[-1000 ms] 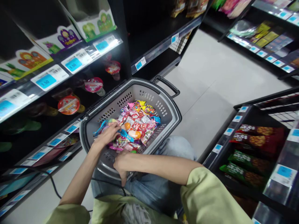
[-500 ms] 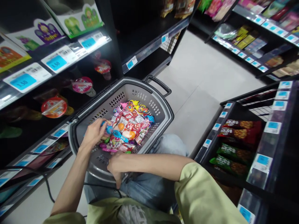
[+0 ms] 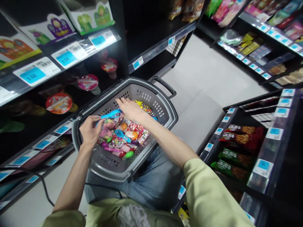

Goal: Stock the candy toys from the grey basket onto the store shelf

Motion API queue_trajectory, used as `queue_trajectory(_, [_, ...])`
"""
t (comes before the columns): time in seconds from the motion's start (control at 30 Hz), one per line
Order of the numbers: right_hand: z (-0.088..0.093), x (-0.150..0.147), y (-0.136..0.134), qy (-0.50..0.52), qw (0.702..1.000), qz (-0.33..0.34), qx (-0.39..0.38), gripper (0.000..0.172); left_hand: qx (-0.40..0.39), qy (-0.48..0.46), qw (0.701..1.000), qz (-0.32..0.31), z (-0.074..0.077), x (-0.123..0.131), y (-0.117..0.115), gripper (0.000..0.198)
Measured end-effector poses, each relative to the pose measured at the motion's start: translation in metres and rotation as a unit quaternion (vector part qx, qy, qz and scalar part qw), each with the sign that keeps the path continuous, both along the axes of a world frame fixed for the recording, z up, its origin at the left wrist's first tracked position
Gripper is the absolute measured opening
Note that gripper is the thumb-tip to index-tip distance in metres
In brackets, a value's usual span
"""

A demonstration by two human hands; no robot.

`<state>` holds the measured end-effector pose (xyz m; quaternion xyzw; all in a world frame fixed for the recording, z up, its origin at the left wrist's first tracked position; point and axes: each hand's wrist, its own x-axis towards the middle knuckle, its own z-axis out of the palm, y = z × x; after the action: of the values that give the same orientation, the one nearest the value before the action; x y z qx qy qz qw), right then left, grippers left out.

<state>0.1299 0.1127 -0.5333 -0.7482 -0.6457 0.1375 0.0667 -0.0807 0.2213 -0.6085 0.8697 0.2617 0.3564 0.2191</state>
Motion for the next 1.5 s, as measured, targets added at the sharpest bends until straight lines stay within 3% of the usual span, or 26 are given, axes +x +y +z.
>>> queue_trajectory(0.13, [-0.01, -0.001, 0.007, 0.114, 0.99, 0.073, -0.028, 0.028, -0.016, 0.004, 1.0, -0.002, -0.003, -0.003, 0.004, 0.025])
queue_trajectory(0.47, [-0.004, -0.006, 0.01, 0.27, 0.958, 0.03, 0.092, 0.036, -0.018, 0.172, 0.977, -0.123, -0.005, -0.005, 0.007, 0.028])
queue_trajectory(0.57, [-0.002, -0.009, 0.01, 0.254, 0.961, 0.025, 0.108, 0.033, -0.028, 0.19, 0.976, -0.107, 0.001, -0.004, 0.002, 0.03])
queue_trajectory(0.73, [0.001, -0.011, 0.008, 0.182, 0.98, 0.03, 0.071, 0.023, -0.015, 0.232, 0.967, -0.103, 0.006, -0.002, -0.003, 0.032])
queue_trajectory(1.1, [-0.002, -0.013, 0.006, 0.117, 0.991, 0.028, 0.059, 0.024, 0.022, 0.261, 0.959, -0.105, 0.003, -0.004, -0.002, 0.033])
queue_trajectory(1.3, [-0.004, -0.011, 0.005, 0.096, 0.991, 0.025, 0.086, 0.036, -0.007, 0.259, 0.963, -0.077, 0.001, -0.005, -0.001, 0.038])
queue_trajectory(1.5, [-0.005, -0.011, 0.004, 0.091, 0.988, 0.034, 0.119, 0.059, -0.069, 0.211, 0.973, -0.055, 0.001, -0.006, 0.001, 0.04])
